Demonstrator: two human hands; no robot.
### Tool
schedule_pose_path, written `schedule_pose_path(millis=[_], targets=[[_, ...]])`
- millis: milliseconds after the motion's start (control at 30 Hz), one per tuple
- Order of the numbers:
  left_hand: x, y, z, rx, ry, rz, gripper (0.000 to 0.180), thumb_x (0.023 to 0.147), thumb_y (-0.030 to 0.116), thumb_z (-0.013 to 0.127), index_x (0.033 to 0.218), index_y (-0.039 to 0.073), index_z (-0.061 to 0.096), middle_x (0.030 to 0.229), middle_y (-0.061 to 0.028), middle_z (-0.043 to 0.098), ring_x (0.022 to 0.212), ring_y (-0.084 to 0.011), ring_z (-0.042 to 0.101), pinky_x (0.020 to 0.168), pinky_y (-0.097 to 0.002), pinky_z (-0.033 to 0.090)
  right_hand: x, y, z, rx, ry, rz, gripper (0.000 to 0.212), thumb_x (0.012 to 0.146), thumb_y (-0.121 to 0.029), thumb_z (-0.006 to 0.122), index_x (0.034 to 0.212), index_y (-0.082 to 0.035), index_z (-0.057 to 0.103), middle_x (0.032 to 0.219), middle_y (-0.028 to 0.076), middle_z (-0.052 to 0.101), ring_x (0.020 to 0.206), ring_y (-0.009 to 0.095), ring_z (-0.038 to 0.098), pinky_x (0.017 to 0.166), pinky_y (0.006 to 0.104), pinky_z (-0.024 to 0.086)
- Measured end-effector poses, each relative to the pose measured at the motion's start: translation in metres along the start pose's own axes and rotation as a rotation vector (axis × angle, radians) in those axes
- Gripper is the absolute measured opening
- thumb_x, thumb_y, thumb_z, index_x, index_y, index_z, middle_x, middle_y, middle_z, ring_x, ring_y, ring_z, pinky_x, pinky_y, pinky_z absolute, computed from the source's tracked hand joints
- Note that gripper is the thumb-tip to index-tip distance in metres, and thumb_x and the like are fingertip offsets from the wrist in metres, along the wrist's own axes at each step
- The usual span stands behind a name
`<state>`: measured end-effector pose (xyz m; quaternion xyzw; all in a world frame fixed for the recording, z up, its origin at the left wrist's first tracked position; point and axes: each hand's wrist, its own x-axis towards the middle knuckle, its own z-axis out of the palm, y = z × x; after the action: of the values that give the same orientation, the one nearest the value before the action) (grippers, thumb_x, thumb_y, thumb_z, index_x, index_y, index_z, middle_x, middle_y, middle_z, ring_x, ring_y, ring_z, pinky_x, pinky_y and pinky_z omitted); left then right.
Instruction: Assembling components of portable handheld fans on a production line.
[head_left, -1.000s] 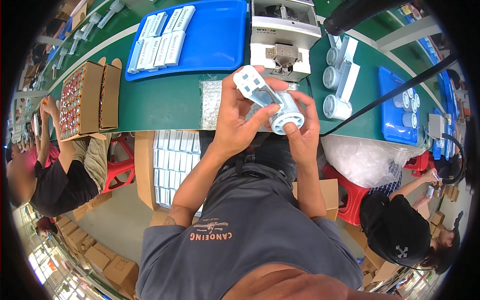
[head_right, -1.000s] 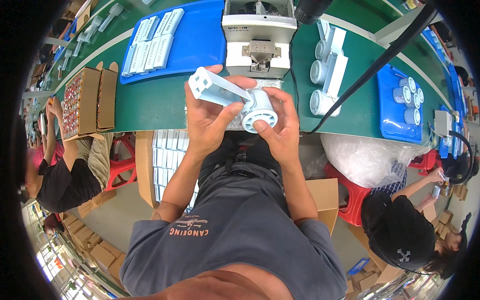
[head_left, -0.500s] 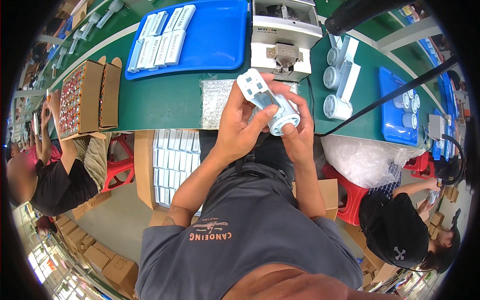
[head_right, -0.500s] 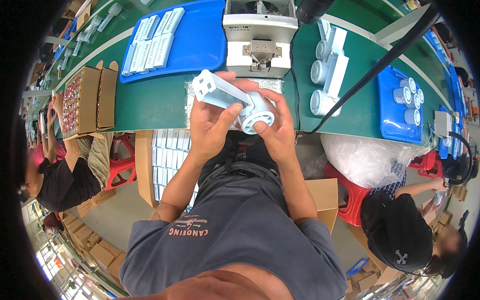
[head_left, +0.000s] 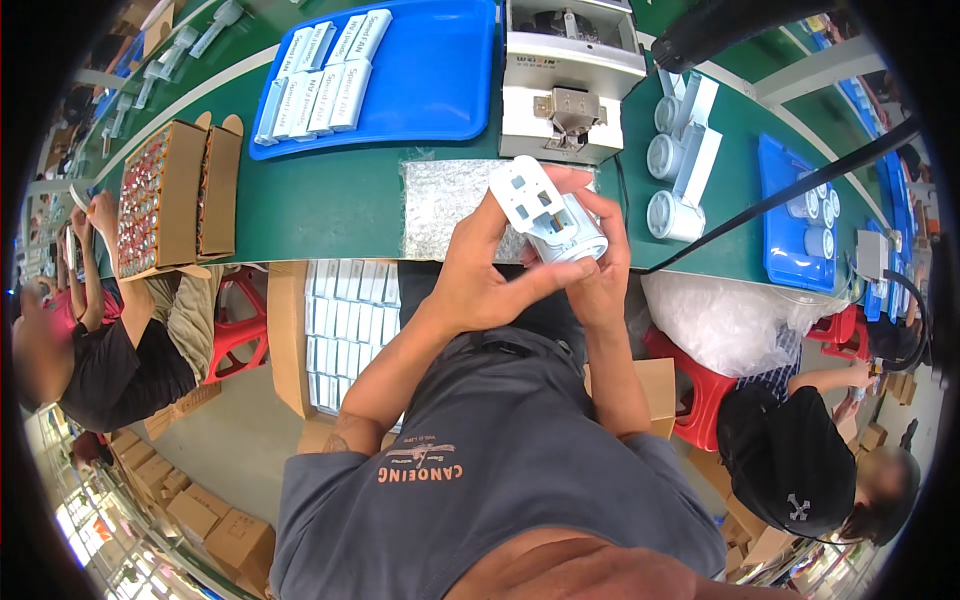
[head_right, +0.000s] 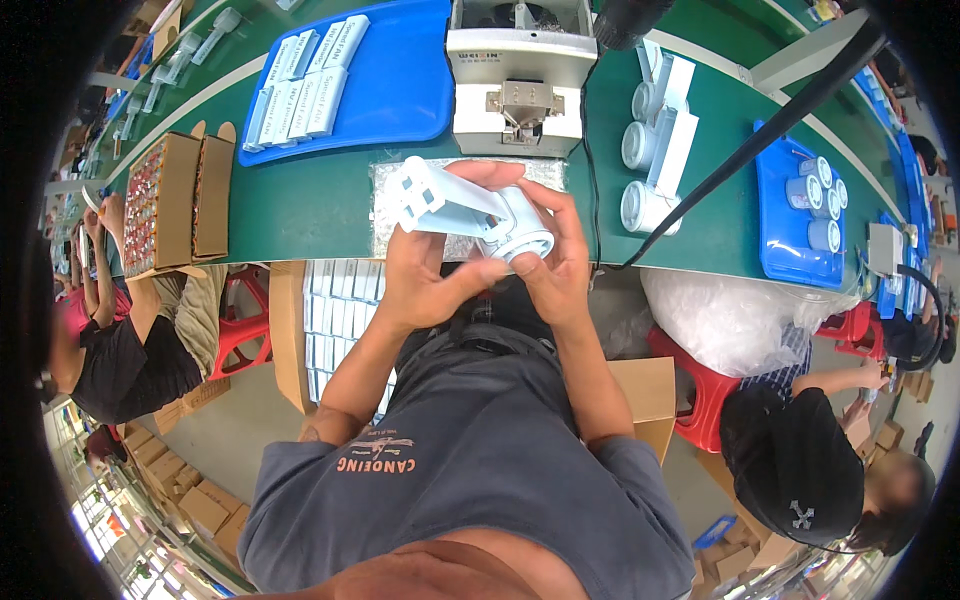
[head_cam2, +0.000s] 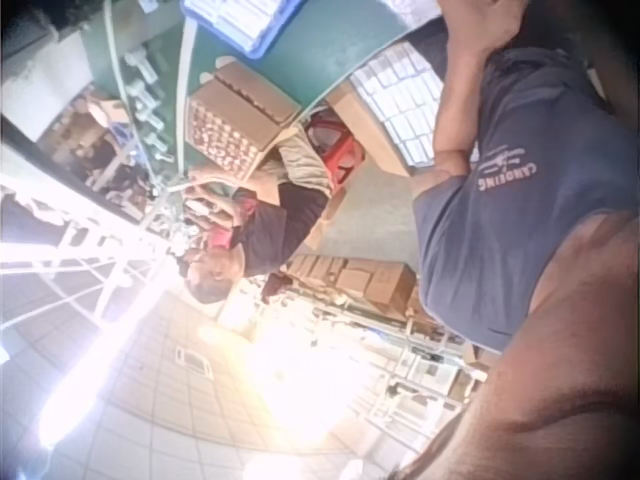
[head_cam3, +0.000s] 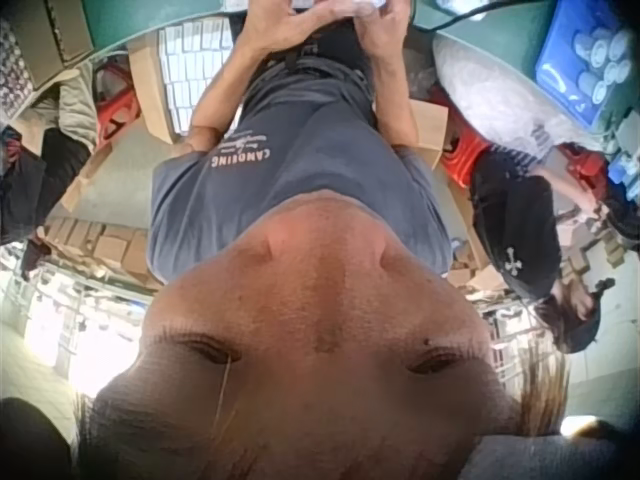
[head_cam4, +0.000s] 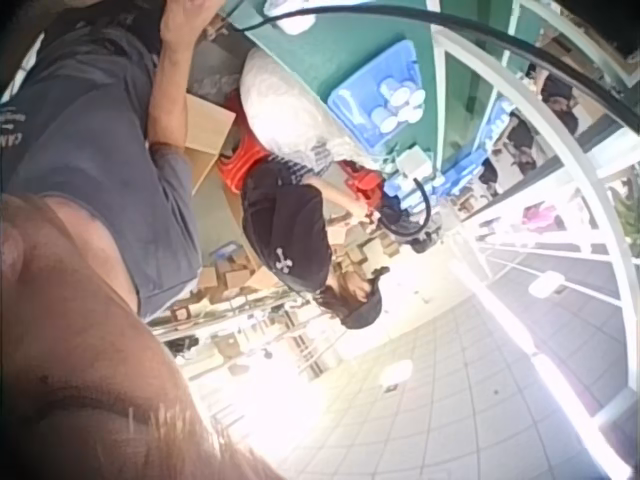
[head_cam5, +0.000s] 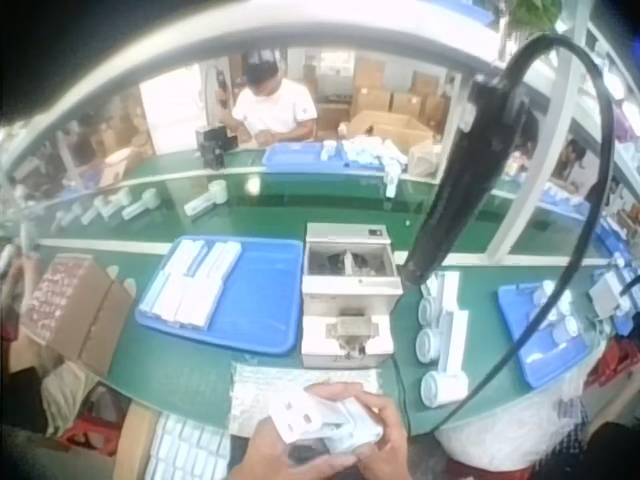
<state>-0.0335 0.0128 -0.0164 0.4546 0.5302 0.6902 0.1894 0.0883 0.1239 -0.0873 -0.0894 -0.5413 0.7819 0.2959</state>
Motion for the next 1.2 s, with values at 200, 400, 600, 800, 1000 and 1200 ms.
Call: schedule_pose_path(millis=[200, 400, 600, 800, 1000, 1200], targets=[[-0.004, -0.002, 0.005, 0.055, 0.072, -0.07, 0.058, 0.082, 0.003, 0.078, 0.136, 0.005, 0.058, 0.128, -0.0084, 0.067, 0.115, -0.0203, 0.065, 0.096, -0.0325, 0.049, 0.003, 0.001, 0.002, -0.03, 0.051, 0.0, 0.088, 0.088, -0.05, 0.078, 0.146, 0.003, 0.039, 0.139, 0.016, 0.052, 0.129, 0.023, 0.053, 0.109, 0.036, 0.042], [-0.001, 0.0, 0.0, -0.046, -0.021, -0.183, 0.06, 0.083, -0.001, 0.077, 0.138, -0.002, 0.052, 0.138, -0.0166, 0.061, 0.127, -0.0228, 0.057, 0.109, -0.0392, 0.043, 0.002, 0.003, 0.005, 0.002, 0.047, 0.035, 0.088, 0.088, -0.051, 0.078, 0.146, 0.003, 0.041, 0.139, 0.015, 0.052, 0.129, 0.022, 0.053, 0.108, 0.036, 0.042], [-0.003, -0.004, 0.003, -0.171, 0.062, -0.164, 0.048, 0.09, 0.002, 0.071, 0.134, -0.002, 0.055, 0.135, -0.0173, 0.063, 0.124, -0.0223, 0.058, 0.108, -0.0387, 0.044, 0.002, 0.002, 0.004, 0.016, 0.042, 0.008, 0.087, 0.088, -0.051, 0.078, 0.145, 0.002, 0.041, 0.137, 0.015, 0.053, 0.127, 0.022, 0.054, 0.106, 0.0359, 0.044], [0.0, -0.004, 0.002, -0.218, 0.105, -0.191, 0.038, 0.094, 0.006, 0.067, 0.131, 0.0, 0.06, 0.125, -0.0101, 0.068, 0.113, -0.0165, 0.064, 0.1, -0.0325, 0.048, 0.007, -0.004, 0.0, -0.073, 0.033, -0.013, 0.085, 0.087, -0.05, 0.079, 0.144, 0.002, 0.042, 0.135, 0.017, 0.055, 0.125, 0.023, 0.056, 0.105, 0.0352, 0.044], [0.001, -0.002, 0.0, -0.202, -0.01, -0.162, 0.037, 0.094, 0.003, 0.066, 0.13, 0.0, 0.061, 0.129, -0.0117, 0.067, 0.114, -0.017, 0.064, 0.099, -0.0331, 0.049, 0.0, -0.001, -0.004, -0.041, 0.006, -0.012, 0.086, 0.086, -0.049, 0.081, 0.144, 0.002, 0.043, 0.135, 0.017, 0.056, 0.126, 0.023, 0.055, 0.106, 0.0351, 0.043], [-0.009, -0.002, 0.009, -0.145, 0.129, -0.185, 0.037, 0.094, 0.007, 0.067, 0.128, -0.005, 0.058, 0.13, -0.0189, 0.065, 0.12, -0.0242, 0.061, 0.103, -0.0385, 0.048, -0.001, 0.006, 0.001, -0.016, 0.043, -0.044, 0.09, 0.085, -0.051, 0.081, 0.145, 0.003, 0.041, 0.137, 0.016, 0.054, 0.128, 0.023, 0.054, 0.107, 0.0353, 0.042]])
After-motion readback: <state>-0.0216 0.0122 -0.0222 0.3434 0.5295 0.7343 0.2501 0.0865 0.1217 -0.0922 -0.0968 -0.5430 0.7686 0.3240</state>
